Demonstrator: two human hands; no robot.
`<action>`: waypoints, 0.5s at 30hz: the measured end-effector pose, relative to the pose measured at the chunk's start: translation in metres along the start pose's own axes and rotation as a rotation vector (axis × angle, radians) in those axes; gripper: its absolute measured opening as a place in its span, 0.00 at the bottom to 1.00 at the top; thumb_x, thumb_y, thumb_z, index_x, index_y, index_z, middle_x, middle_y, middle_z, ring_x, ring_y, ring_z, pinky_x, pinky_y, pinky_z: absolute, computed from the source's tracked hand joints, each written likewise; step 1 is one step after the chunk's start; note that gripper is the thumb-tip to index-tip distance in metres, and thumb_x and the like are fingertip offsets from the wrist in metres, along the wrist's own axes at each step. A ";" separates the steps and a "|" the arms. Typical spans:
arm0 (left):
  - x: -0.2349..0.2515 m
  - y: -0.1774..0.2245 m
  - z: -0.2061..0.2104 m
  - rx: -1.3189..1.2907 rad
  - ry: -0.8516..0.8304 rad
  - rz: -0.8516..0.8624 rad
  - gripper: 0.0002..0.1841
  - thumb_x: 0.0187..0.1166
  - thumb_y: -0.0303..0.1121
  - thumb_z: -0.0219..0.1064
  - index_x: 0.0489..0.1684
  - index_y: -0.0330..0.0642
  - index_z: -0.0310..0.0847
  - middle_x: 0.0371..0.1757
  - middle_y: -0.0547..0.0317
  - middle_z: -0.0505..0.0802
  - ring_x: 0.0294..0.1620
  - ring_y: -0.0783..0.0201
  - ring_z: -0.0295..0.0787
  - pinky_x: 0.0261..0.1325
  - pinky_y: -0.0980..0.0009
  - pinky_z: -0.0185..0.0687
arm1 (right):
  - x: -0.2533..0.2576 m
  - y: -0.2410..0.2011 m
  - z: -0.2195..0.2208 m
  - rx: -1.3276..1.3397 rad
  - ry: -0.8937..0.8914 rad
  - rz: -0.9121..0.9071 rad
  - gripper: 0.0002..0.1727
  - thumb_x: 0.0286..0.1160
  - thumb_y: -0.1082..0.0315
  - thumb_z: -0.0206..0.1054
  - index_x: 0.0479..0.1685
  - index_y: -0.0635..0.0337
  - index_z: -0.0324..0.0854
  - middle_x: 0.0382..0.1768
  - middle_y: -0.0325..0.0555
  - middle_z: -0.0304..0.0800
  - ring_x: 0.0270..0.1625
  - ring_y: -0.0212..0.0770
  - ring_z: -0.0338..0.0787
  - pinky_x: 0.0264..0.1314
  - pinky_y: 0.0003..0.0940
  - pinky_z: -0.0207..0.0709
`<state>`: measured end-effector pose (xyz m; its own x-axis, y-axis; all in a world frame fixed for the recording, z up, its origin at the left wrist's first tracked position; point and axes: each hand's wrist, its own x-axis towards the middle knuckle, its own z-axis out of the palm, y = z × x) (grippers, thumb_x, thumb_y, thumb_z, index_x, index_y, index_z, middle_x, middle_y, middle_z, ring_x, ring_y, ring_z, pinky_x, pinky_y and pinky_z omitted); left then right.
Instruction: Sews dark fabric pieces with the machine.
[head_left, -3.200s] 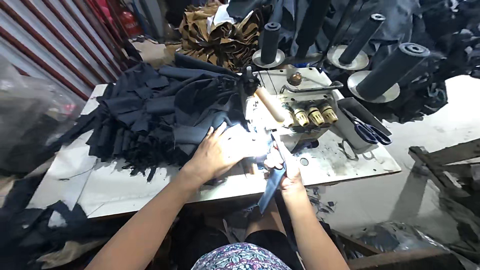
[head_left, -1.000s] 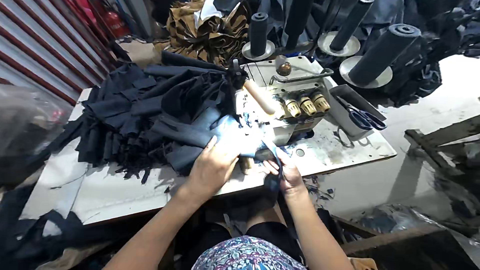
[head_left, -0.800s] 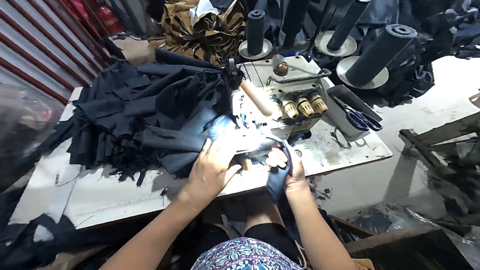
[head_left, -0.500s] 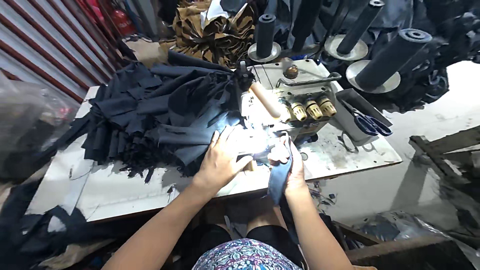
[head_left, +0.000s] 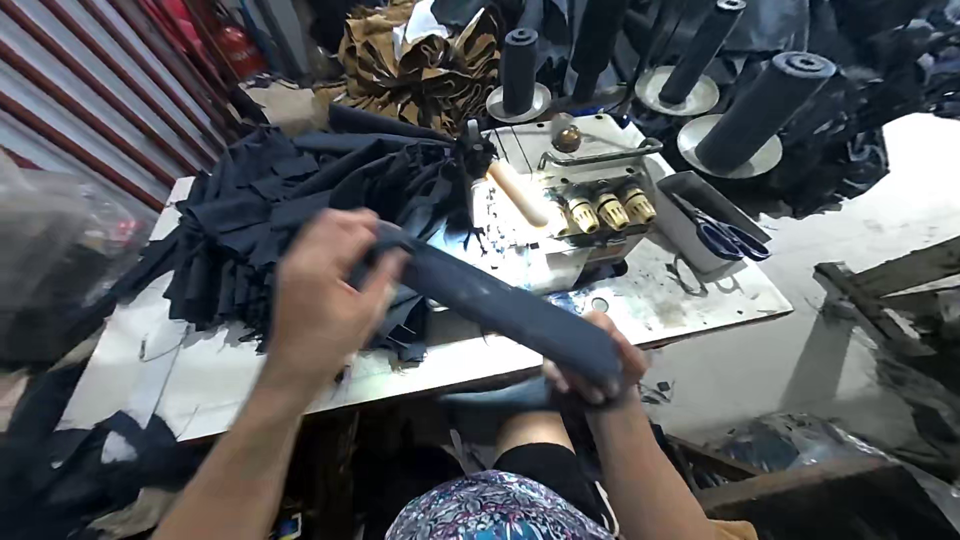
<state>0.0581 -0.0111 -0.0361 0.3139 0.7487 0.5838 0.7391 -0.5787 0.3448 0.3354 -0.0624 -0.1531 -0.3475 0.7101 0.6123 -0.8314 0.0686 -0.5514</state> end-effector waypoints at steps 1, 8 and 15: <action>0.008 -0.018 -0.004 0.159 0.060 -0.027 0.17 0.84 0.36 0.65 0.53 0.27 0.85 0.65 0.32 0.86 0.69 0.38 0.83 0.72 0.43 0.76 | -0.002 -0.001 -0.008 0.024 0.046 -0.031 0.16 0.82 0.49 0.63 0.42 0.45 0.93 0.25 0.24 0.92 0.29 0.20 0.90 0.40 0.21 0.86; -0.020 -0.010 0.096 0.137 -0.122 0.395 0.17 0.77 0.27 0.64 0.63 0.38 0.89 0.67 0.45 0.91 0.76 0.42 0.82 0.82 0.33 0.63 | -0.013 0.027 -0.050 0.111 0.555 0.104 0.12 0.77 0.54 0.69 0.32 0.49 0.91 0.16 0.27 0.82 0.20 0.24 0.83 0.32 0.21 0.82; -0.031 -0.031 0.112 0.009 -0.237 0.495 0.23 0.83 0.44 0.59 0.72 0.44 0.84 0.72 0.49 0.88 0.78 0.48 0.82 0.83 0.43 0.67 | -0.015 0.010 -0.062 0.318 0.643 -0.029 0.22 0.85 0.52 0.59 0.26 0.54 0.87 0.13 0.29 0.77 0.18 0.25 0.81 0.27 0.19 0.77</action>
<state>0.0923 0.0194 -0.1472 0.7503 0.4407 0.4928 0.4739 -0.8783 0.0640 0.3588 -0.0291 -0.2031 -0.0808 0.9901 0.1150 -0.9565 -0.0446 -0.2882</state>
